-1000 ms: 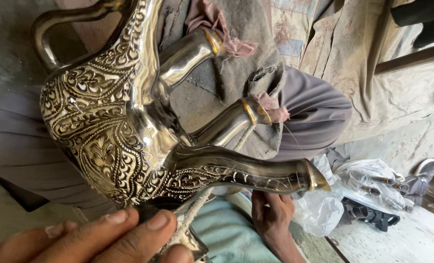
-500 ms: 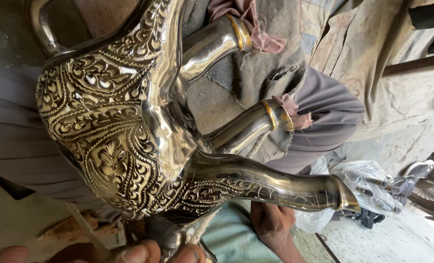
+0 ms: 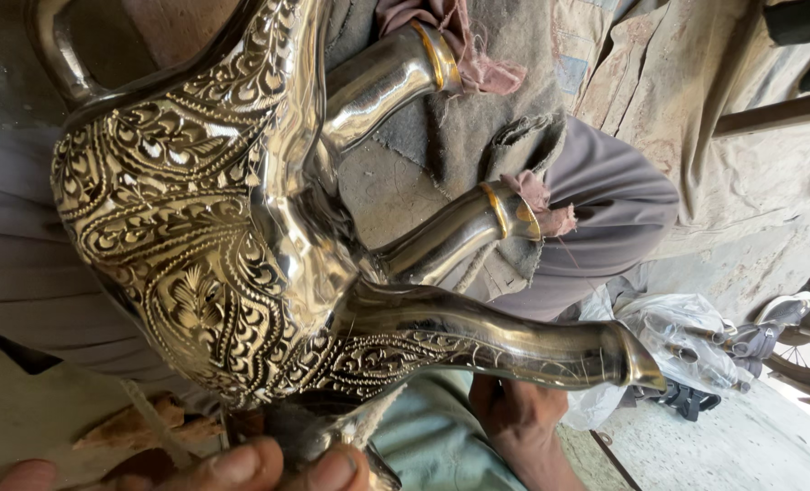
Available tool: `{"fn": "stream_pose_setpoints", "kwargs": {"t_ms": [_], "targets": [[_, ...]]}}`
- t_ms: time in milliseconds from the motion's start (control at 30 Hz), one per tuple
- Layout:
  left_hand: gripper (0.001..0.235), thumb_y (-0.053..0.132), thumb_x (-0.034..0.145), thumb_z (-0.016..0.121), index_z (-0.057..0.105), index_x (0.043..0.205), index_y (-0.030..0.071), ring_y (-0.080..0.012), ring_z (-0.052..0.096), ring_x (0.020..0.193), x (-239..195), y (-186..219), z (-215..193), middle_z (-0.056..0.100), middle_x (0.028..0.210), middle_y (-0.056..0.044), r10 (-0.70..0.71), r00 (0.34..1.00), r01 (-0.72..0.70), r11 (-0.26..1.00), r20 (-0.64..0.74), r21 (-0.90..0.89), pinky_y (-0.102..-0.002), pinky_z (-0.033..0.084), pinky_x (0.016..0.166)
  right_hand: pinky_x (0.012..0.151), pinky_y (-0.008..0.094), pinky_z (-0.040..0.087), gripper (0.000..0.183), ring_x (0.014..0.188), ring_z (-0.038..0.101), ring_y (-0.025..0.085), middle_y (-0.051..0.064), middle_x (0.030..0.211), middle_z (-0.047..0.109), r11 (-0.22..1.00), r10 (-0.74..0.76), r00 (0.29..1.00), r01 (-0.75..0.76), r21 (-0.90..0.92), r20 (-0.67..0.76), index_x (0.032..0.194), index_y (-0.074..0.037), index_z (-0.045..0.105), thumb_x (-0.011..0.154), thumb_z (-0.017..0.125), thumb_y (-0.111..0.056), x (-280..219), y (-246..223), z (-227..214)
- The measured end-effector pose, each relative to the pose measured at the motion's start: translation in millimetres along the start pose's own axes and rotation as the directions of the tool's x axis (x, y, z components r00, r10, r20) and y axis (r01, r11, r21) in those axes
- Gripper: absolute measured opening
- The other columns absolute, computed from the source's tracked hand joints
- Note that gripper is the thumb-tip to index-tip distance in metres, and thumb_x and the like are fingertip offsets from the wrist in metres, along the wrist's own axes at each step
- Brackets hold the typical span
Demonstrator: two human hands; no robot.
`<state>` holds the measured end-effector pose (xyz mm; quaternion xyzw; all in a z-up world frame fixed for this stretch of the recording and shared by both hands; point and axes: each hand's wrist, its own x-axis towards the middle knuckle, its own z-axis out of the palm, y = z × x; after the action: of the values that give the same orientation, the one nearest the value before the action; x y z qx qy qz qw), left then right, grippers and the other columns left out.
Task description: The person sits on the floor and repairs a silver-colored multi-spouted metal object. They use a wooden mallet to tap a metal rod into the spout openings and then use a small chisel-like tool to work on the seams and body of the object.
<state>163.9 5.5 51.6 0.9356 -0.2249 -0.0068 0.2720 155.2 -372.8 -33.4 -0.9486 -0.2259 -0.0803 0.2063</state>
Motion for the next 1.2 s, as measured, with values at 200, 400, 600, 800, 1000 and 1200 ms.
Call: {"fn": "stream_pose_setpoints", "kwargs": {"t_ms": [200,400,600,800,1000,1200], "targets": [[0.034,0.045,0.102,0.058,0.062,0.131,0.03,-0.0097,0.063,0.11,51.3,16.9,-44.4,0.067,0.122,0.014,-0.095,0.994,0.091,0.991,-0.046,-0.099,-0.036,0.045,0.09,0.06,0.035,0.052,0.022,0.073,0.065,0.025,0.013,0.088,0.069,0.97,0.196,0.978,-0.183,-0.161,0.069,0.102,-0.005,0.074,0.081,0.075,0.001,25.4,-29.6,-8.5],[0.034,0.045,0.1,0.069,0.066,0.12,0.018,-0.0197,0.067,0.105,73.4,43.0,-65.6,0.072,0.106,0.002,-0.239,0.926,0.208,0.969,-0.291,-0.132,-0.046,0.045,0.091,0.066,0.04,0.053,0.024,0.075,0.066,0.03,0.014,0.092,0.069,0.99,0.138,0.987,-0.135,-0.042,0.081,0.102,-0.01,0.074,0.08,0.075,-0.001,85.9,-41.9,-6.6],[0.03,0.034,0.096,0.072,0.071,0.115,0.01,-0.0225,0.068,0.102,81.7,50.6,-81.7,0.073,0.1,-0.004,-0.273,0.891,0.213,0.957,-0.363,-0.197,-0.047,0.046,0.09,0.061,0.04,0.052,0.027,0.065,0.061,0.029,0.012,0.08,0.061,0.954,0.297,0.95,-0.293,-0.058,0.094,0.105,-0.012,0.077,0.08,0.082,-0.004,85.8,-62.1,-21.4],[0.03,0.036,0.099,0.075,0.072,0.115,0.01,-0.0232,0.07,0.101,93.1,43.5,-88.5,0.074,0.102,-0.005,-0.191,0.906,0.136,0.976,-0.379,-0.168,-0.047,0.046,0.088,0.076,0.039,0.056,0.035,0.084,0.069,0.031,0.012,0.102,0.068,0.954,0.253,0.954,-0.274,0.123,0.163,0.117,-0.01,0.072,0.082,0.077,-0.008,93.9,-61.2,-21.2],[0.027,0.036,0.095,0.073,0.072,0.113,0.016,-0.0211,0.07,0.099,75.7,44.8,-74.8,0.074,0.102,-0.003,-0.324,0.865,0.214,0.929,-0.383,-0.302,-0.047,0.046,0.091,0.078,0.044,0.054,0.042,0.097,0.067,0.041,0.025,0.114,0.063,0.981,0.128,0.986,-0.142,0.133,0.108,0.115,0.004,0.065,0.076,0.071,-0.011,89.0,-62.0,-17.5],[0.025,0.032,0.097,0.07,0.073,0.11,0.01,-0.0252,0.07,0.099,66.3,39.2,-76.2,0.072,0.105,-0.013,-0.279,0.871,0.148,0.934,-0.405,-0.324,-0.048,0.047,0.09,0.074,0.039,0.052,0.025,0.087,0.067,0.03,0.013,0.101,0.069,0.936,0.291,0.938,-0.319,0.148,0.187,0.108,-0.004,0.07,0.085,0.072,-0.014,82.4,-47.7,-11.5]]}}
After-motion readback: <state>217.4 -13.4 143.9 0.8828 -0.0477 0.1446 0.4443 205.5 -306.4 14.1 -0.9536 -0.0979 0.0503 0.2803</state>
